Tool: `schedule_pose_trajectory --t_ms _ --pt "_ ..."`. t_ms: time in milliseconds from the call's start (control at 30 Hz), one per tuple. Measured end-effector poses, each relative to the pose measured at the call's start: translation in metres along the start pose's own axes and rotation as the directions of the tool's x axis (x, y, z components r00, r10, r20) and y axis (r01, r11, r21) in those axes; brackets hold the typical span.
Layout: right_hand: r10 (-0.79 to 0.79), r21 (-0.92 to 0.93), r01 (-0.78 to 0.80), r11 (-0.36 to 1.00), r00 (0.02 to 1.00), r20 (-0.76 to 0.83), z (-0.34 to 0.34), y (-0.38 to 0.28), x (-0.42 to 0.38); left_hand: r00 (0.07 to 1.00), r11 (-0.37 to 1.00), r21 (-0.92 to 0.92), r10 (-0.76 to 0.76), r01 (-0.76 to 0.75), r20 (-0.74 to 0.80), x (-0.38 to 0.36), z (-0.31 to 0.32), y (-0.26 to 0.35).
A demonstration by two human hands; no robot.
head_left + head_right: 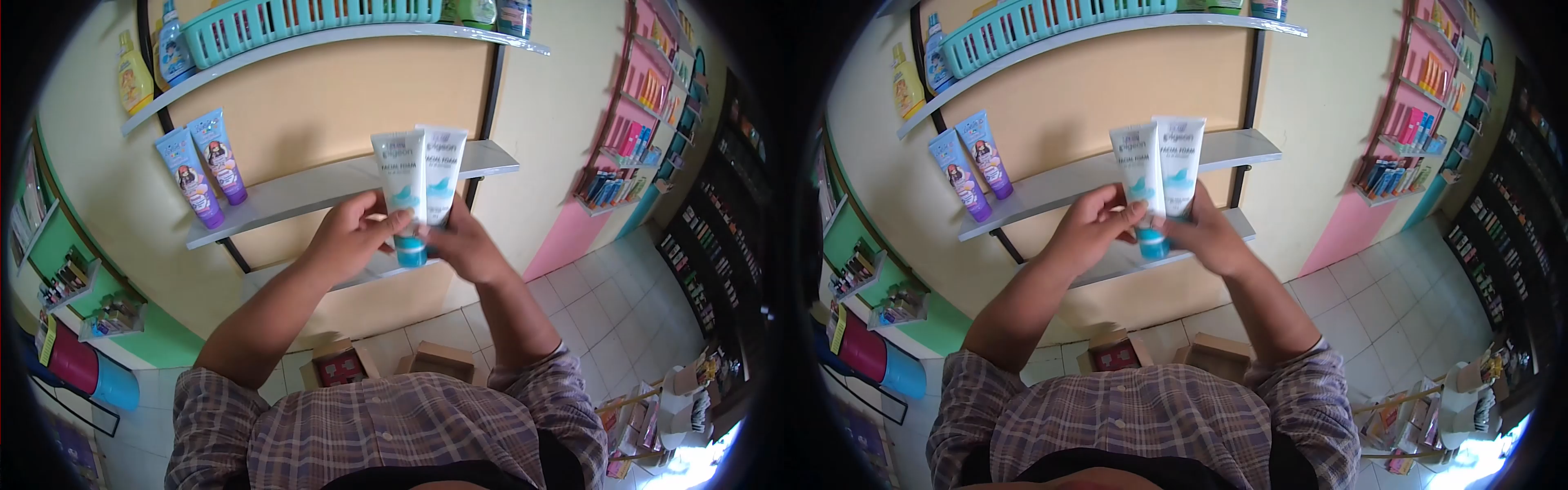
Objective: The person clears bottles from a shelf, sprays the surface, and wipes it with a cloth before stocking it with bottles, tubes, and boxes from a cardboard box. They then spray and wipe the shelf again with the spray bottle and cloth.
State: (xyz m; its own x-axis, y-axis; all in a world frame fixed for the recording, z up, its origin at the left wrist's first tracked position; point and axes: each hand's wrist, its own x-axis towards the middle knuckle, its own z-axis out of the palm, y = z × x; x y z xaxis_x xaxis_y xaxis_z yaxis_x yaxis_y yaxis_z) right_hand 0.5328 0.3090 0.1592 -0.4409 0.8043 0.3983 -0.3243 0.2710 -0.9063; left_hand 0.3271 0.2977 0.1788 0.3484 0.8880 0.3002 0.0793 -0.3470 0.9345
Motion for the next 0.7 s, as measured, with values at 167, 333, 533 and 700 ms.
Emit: schedule_pose_trajectory --t_ms 167,333,533,700 --pt "-0.128 -0.163 0.133 0.978 0.991 0.040 -0.083 -0.024 0.037 0.994 0.993 0.063 0.099 -0.096 -0.047 0.056 0.008 0.009" --pt "-0.120 -0.421 0.094 0.902 0.992 -0.035 -0.134 -0.053 0.076 0.981 0.973 0.217 0.112 -0.076 -0.157 0.104 0.012 0.012" --pt "0.012 -0.558 -0.068 0.827 0.995 -0.104 -0.194 -0.045 0.109 0.944 0.917 0.368 0.247 -0.155 -0.218 0.148 0.023 0.004" --pt "0.071 -0.539 -0.115 0.834 0.992 -0.102 -0.197 -0.045 0.113 0.929 0.826 0.551 0.288 -0.118 -0.233 0.166 0.039 0.008"
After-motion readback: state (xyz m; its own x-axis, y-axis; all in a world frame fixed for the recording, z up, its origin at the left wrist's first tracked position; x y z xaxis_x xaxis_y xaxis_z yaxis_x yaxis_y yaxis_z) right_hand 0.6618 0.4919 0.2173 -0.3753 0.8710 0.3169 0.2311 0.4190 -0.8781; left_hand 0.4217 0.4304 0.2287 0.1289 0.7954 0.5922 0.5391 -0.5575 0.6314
